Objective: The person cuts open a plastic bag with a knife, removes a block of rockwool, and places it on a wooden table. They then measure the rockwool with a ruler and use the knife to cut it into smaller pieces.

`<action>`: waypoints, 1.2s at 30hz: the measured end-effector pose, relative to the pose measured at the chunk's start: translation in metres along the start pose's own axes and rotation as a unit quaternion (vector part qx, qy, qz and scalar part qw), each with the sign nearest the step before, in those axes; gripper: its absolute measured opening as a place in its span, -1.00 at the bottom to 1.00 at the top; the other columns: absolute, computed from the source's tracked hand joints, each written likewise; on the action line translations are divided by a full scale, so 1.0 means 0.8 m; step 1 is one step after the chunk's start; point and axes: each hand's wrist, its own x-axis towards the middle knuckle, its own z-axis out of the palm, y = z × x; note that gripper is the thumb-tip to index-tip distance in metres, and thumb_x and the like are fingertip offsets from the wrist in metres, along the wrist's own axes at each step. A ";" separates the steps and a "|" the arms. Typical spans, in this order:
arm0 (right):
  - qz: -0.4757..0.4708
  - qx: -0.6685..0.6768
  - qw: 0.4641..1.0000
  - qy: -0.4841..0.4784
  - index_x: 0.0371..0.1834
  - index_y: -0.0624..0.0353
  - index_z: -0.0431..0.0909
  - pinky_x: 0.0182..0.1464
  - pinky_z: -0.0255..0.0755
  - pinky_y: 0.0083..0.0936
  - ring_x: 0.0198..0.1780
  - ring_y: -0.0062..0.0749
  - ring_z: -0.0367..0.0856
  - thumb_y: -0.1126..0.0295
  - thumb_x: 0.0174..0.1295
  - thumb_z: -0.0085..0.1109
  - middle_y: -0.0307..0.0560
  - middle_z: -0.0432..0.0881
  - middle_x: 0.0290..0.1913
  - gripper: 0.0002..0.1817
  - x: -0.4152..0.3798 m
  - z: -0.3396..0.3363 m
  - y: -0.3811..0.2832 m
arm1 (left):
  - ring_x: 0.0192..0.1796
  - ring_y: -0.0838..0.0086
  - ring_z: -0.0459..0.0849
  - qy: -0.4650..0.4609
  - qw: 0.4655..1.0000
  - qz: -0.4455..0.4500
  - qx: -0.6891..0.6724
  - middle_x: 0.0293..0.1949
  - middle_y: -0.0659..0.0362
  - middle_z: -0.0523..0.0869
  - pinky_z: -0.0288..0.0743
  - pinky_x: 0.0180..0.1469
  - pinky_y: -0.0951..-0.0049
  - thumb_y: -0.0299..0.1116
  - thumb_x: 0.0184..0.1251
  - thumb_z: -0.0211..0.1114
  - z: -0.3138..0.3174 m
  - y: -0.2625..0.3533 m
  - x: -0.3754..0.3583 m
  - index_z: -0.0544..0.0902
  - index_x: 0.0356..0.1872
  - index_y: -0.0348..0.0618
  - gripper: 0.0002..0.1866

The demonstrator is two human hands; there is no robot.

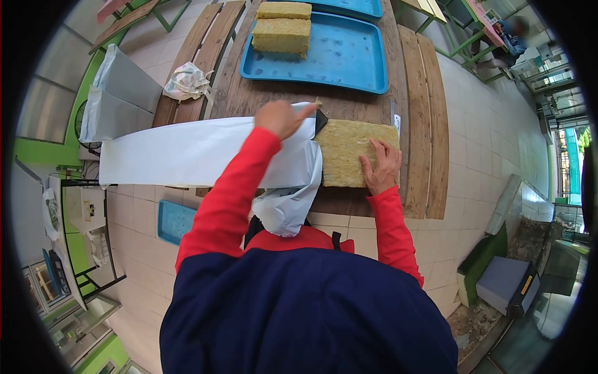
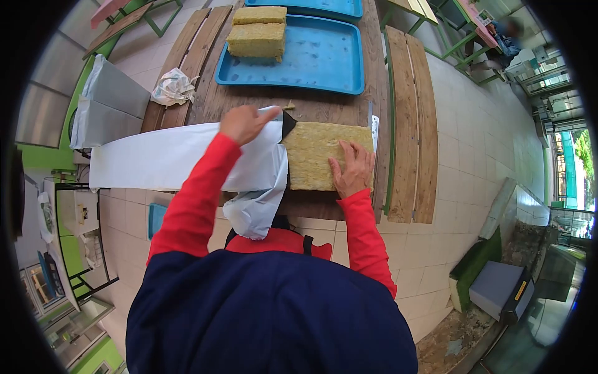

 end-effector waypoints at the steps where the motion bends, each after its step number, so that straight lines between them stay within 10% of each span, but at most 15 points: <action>1: -0.003 -0.001 1.000 0.000 0.06 -0.07 0.46 0.23 0.03 -0.08 0.09 -0.14 0.33 0.17 0.08 0.16 -0.12 0.43 -0.01 -0.57 0.000 -0.001 -0.003 | -0.27 0.06 0.66 0.011 0.998 -0.048 0.026 -0.40 -0.13 0.67 0.49 -0.17 0.19 0.43 0.02 -0.02 0.009 0.020 0.014 0.68 -0.43 -0.24 -0.21; 10: 0.017 -0.097 0.993 -0.064 0.12 -0.27 0.42 0.24 -0.03 -0.03 0.15 -0.19 0.26 0.24 0.17 0.06 -0.17 0.41 0.04 -0.61 -0.012 0.009 -0.009 | -0.17 0.07 0.64 0.028 0.998 -0.053 0.021 -0.29 -0.10 0.67 0.49 -0.08 0.19 -0.13 0.01 0.17 0.038 -0.009 0.053 0.69 -0.33 -0.16 -0.66; 31: -0.012 -0.127 0.990 -0.065 0.16 -0.34 0.39 0.29 -0.17 0.14 0.19 -0.22 0.23 0.13 0.24 -0.03 -0.24 0.39 0.09 -0.62 -0.017 0.018 0.000 | -0.17 0.13 0.64 0.072 0.986 -0.134 0.062 -0.27 0.00 0.67 0.49 -0.12 0.24 -0.08 0.09 0.20 0.000 -0.122 0.028 0.65 -0.26 -0.09 -0.67; 34: -0.011 -0.138 0.988 -0.067 0.14 -0.30 0.40 0.29 -0.17 0.16 0.20 -0.22 0.22 0.12 0.23 -0.02 -0.22 0.39 0.09 -0.62 -0.011 0.010 -0.013 | -0.44 0.10 0.58 0.279 0.957 0.067 -0.039 -0.48 0.07 0.57 0.43 -0.38 0.17 0.02 0.09 0.27 0.000 -0.086 -0.039 0.51 -0.50 -0.09 -0.64; 36: -0.008 -0.164 0.984 -0.065 0.11 -0.14 0.42 0.31 -0.14 0.09 0.20 -0.18 0.23 0.26 0.19 0.02 -0.15 0.39 0.09 -0.62 -0.005 0.005 -0.026 | -0.55 0.18 0.58 0.153 0.983 0.077 -0.063 -0.49 0.08 0.58 0.42 -0.48 0.21 0.13 0.04 0.27 0.016 -0.045 -0.107 0.50 -0.52 -0.12 -0.54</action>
